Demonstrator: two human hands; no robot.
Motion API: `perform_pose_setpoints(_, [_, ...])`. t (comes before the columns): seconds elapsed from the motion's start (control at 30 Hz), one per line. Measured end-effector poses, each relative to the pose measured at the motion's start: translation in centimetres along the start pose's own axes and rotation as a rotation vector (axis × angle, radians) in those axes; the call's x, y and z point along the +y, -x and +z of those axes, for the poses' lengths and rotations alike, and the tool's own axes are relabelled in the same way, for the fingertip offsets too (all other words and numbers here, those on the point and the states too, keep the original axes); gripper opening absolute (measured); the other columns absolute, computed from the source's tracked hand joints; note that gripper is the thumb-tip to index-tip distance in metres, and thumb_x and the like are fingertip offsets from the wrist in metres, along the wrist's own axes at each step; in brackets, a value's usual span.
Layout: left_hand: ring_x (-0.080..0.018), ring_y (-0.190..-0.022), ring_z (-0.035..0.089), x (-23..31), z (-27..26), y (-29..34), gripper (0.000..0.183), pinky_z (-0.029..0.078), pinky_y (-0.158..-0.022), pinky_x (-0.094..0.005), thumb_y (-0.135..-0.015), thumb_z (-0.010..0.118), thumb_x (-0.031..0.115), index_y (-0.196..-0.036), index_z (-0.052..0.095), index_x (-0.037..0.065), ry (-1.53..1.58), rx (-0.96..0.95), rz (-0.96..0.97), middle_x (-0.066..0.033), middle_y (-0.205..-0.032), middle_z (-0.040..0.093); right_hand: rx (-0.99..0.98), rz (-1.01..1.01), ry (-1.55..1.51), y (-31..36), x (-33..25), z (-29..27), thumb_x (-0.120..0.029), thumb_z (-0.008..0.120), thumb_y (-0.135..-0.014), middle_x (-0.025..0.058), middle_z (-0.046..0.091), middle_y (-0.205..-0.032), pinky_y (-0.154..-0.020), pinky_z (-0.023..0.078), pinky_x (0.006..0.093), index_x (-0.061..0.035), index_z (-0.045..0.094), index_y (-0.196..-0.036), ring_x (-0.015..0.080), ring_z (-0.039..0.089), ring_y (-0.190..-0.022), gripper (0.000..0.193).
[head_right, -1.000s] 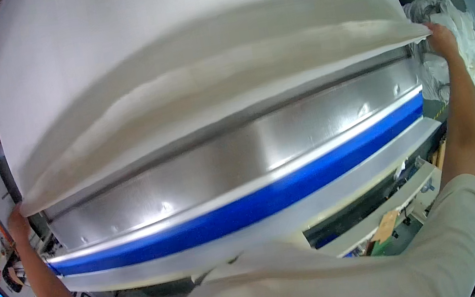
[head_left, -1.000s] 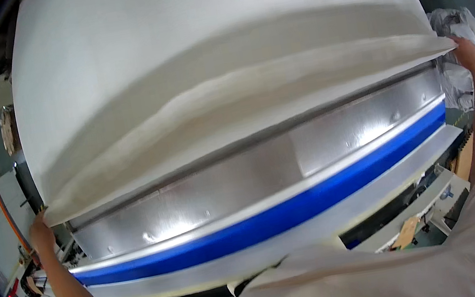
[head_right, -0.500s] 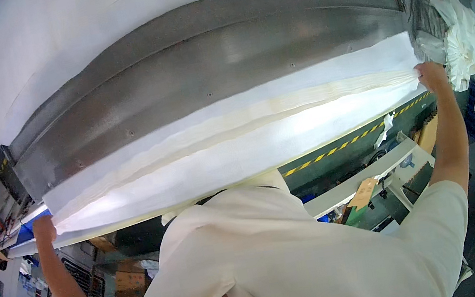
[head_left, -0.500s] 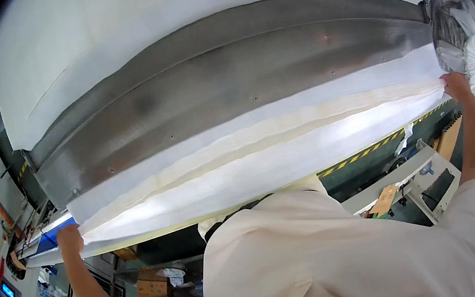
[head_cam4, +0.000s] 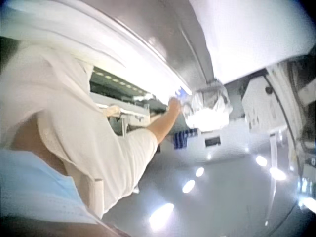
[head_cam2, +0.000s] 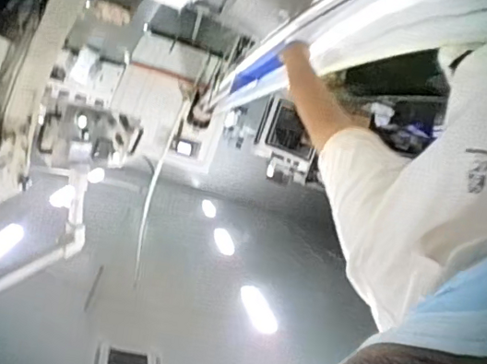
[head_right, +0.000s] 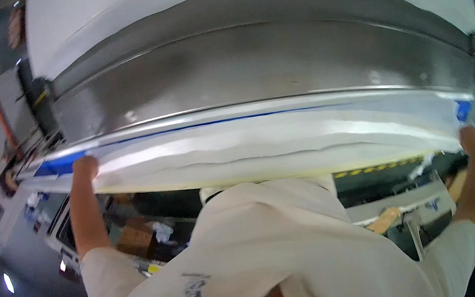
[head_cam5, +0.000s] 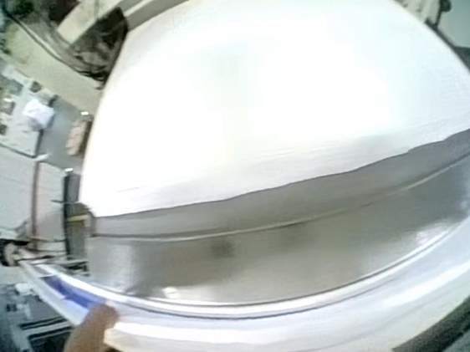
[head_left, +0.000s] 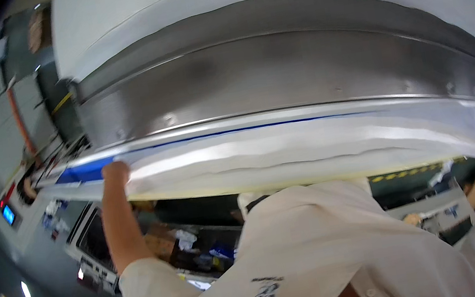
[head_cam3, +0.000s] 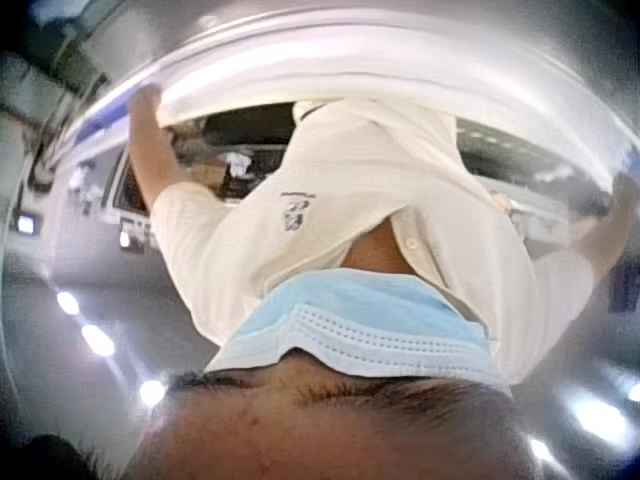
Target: The person repeatedly picks up large white paper sheets from a stack on a metal table and places them onto a blue conveyor belt. The person uses both hands to lift and position the sheets, ensuring they are aligned before moving to the next one.
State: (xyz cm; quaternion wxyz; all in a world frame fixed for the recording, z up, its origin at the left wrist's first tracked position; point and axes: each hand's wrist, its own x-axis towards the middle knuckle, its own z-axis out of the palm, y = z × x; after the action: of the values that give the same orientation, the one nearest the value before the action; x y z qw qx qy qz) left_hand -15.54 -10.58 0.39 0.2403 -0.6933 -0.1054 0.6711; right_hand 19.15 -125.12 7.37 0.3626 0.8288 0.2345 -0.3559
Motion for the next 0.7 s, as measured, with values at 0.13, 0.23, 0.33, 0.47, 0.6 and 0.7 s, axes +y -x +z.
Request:
perform_pose_setpoints(0.13, [-0.0272, -0.101, 0.062, -2.3, -1.2, 2.8, 0.023, 0.050, -0.080, -0.0415, -0.086, 0.053, 0.020, -0.101, 0.068, 0.012, 0.202, 0.049, -0.384, -0.0097, -0.109, 0.065, -0.048, 0.056, -0.141, -1.8, -3.3, -2.7, -0.009, 0.051, -0.077, 0.0173, 0.061, -0.082, -0.077, 0.047, 0.0450, -0.0043, 0.064, -0.077, 0.0367, 0.057, -0.085, 0.013])
perform_pose_setpoints(0.23, [-0.0274, -0.102, 0.062, -3.5, -2.4, 4.2, 0.024, 0.050, -0.082, -0.0410, -0.086, 0.051, 0.018, -0.106, 0.064, 0.012, 0.400, 0.129, -0.588, -0.0106, -0.112, 0.063, -0.149, 0.109, -0.120, -1.6, -3.4, -3.4, -0.010, 0.053, -0.079, 0.0158, 0.062, -0.086, -0.080, 0.047, 0.0439, -0.0055, 0.065, -0.082, 0.0353, 0.057, -0.089, 0.013])
perform_pose_setpoints(0.33, [-0.0306, -0.100, 0.061, -4.3, -3.2, 5.1, 0.026, 0.050, -0.081, -0.0400, -0.087, 0.050, 0.017, -0.110, 0.061, 0.010, 0.482, 0.268, -0.662, -0.0131, -0.112, 0.062, 0.001, 0.068, -0.143, -1.0, -3.4, -1.9, -0.013, 0.053, -0.079, 0.0152, 0.061, -0.082, -0.077, 0.047, 0.0452, -0.0053, 0.064, -0.083, 0.0363, 0.058, -0.082, 0.015])
perform_pose_setpoints(0.47, [-0.0310, -0.093, 0.062, -2.2, 0.6, 1.4, 0.032, 0.049, -0.079, -0.0397, -0.084, 0.054, 0.013, -0.115, 0.059, 0.009, 0.835, 0.655, -0.442, -0.0153, -0.106, 0.063, -0.194, 0.034, 0.144, -1.1, -3.4, -0.2, -0.018, 0.052, -0.080, 0.0139, 0.064, -0.084, -0.075, 0.048, 0.0449, -0.0083, 0.065, -0.085, 0.0315, 0.061, -0.082, 0.017])
perform_pose_setpoints(0.6, [-0.0338, -0.092, 0.061, 2.1, -3.2, 3.4, 0.031, 0.049, -0.078, -0.0435, -0.086, 0.050, 0.018, -0.116, 0.057, 0.013, 0.718, 0.620, -0.487, -0.0148, -0.103, 0.064, -0.321, 0.138, -0.256, -2.7, -7.0, -6.9, -0.019, 0.054, -0.071, 0.0181, 0.064, -0.099, -0.082, 0.048, 0.0442, -0.0042, 0.062, -0.095, 0.0363, 0.060, -0.095, 0.029])
perform_pose_setpoints(0.7, [-0.0353, -0.092, 0.060, 4.2, -4.6, 4.1, 0.029, 0.048, -0.078, -0.0452, -0.087, 0.048, 0.021, -0.114, 0.057, 0.014, 0.701, 0.643, -0.451, -0.0143, -0.102, 0.063, -0.376, 0.102, -0.465, -2.3, -9.1, -13.2, -0.021, 0.061, -0.066, 0.0204, 0.062, -0.104, -0.085, 0.047, 0.0424, -0.0058, 0.060, -0.106, 0.0367, 0.059, -0.098, 0.043])
